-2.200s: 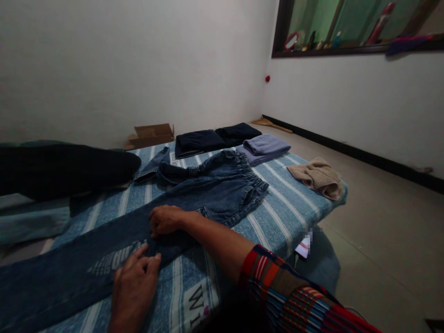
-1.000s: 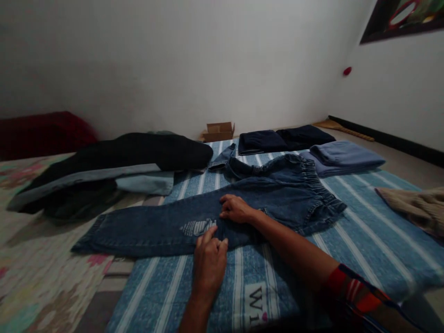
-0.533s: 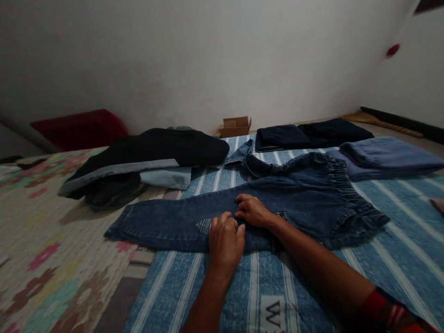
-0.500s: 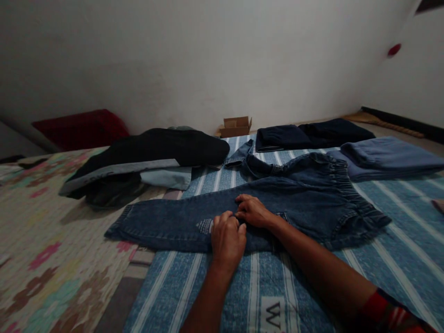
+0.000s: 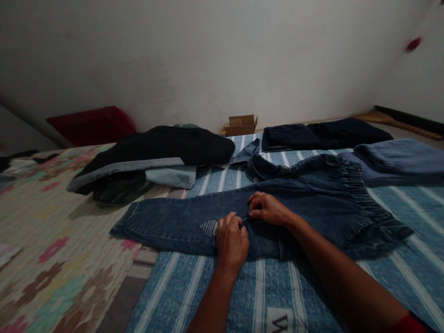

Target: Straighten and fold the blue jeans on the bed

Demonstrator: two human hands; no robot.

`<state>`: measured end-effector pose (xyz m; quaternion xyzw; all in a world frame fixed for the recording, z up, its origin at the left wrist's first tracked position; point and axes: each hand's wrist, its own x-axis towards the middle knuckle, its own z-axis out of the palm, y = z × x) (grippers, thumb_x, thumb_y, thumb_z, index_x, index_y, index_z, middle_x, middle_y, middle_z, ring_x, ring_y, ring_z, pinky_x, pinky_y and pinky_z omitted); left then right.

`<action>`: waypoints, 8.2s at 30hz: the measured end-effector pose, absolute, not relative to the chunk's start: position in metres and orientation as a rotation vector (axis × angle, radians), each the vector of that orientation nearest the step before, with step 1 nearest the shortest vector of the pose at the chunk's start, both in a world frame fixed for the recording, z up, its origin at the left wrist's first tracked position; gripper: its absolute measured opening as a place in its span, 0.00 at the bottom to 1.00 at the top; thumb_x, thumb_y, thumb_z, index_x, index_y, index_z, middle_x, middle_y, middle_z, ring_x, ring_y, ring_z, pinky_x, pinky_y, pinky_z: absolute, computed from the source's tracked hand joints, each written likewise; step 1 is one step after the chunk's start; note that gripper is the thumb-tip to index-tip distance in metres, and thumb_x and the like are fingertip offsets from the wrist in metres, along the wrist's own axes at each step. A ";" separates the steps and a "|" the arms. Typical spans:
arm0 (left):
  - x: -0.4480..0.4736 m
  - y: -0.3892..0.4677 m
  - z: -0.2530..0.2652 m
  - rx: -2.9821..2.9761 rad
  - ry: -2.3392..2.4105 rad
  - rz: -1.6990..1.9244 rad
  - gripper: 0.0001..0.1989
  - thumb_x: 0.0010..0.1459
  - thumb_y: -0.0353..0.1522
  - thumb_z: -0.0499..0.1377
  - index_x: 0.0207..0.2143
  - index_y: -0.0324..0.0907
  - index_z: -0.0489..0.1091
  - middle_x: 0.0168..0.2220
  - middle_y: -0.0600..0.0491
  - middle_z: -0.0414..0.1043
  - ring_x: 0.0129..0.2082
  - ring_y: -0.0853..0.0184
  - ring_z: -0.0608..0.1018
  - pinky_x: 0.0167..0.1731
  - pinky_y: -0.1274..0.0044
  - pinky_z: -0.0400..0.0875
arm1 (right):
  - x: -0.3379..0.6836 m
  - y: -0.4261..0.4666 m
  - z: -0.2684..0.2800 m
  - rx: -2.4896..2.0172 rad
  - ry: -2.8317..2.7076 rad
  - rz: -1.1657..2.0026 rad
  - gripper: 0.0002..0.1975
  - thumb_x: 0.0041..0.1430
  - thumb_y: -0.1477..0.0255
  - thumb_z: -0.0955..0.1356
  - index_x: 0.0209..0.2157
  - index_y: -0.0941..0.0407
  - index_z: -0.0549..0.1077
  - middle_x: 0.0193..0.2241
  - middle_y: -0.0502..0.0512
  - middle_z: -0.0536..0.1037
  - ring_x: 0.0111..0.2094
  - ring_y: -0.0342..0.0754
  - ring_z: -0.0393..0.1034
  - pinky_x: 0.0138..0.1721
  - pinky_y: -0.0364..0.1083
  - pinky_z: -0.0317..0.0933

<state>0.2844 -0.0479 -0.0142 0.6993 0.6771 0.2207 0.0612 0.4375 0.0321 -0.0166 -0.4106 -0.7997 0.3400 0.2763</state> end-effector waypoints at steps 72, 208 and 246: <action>0.287 -0.042 -0.030 2.152 1.961 0.863 0.07 0.51 0.22 0.56 0.24 0.41 0.66 0.50 0.43 0.68 0.49 0.56 0.69 0.50 0.64 0.66 | 0.430 0.023 -0.019 -0.995 -2.413 0.869 0.08 0.46 0.81 0.67 0.30 0.58 0.75 0.53 0.64 0.65 0.59 0.58 0.53 0.57 0.57 0.50; 0.298 -0.031 -0.024 2.135 1.996 0.654 0.09 0.59 0.27 0.49 0.31 0.39 0.68 0.52 0.43 0.67 0.51 0.57 0.68 0.49 0.64 0.64 | 0.438 0.023 -0.001 -1.482 -2.320 1.303 0.05 0.49 0.77 0.65 0.28 0.59 0.73 0.14 0.45 0.68 0.17 0.40 0.63 0.18 0.37 0.51; 0.299 -0.030 -0.022 2.132 1.996 0.653 0.07 0.58 0.27 0.52 0.31 0.39 0.69 0.52 0.43 0.67 0.52 0.57 0.67 0.49 0.64 0.64 | 0.445 0.028 0.009 -1.607 -2.515 1.285 0.15 0.56 0.69 0.63 0.17 0.57 0.67 0.10 0.48 0.66 0.15 0.40 0.60 0.18 0.39 0.51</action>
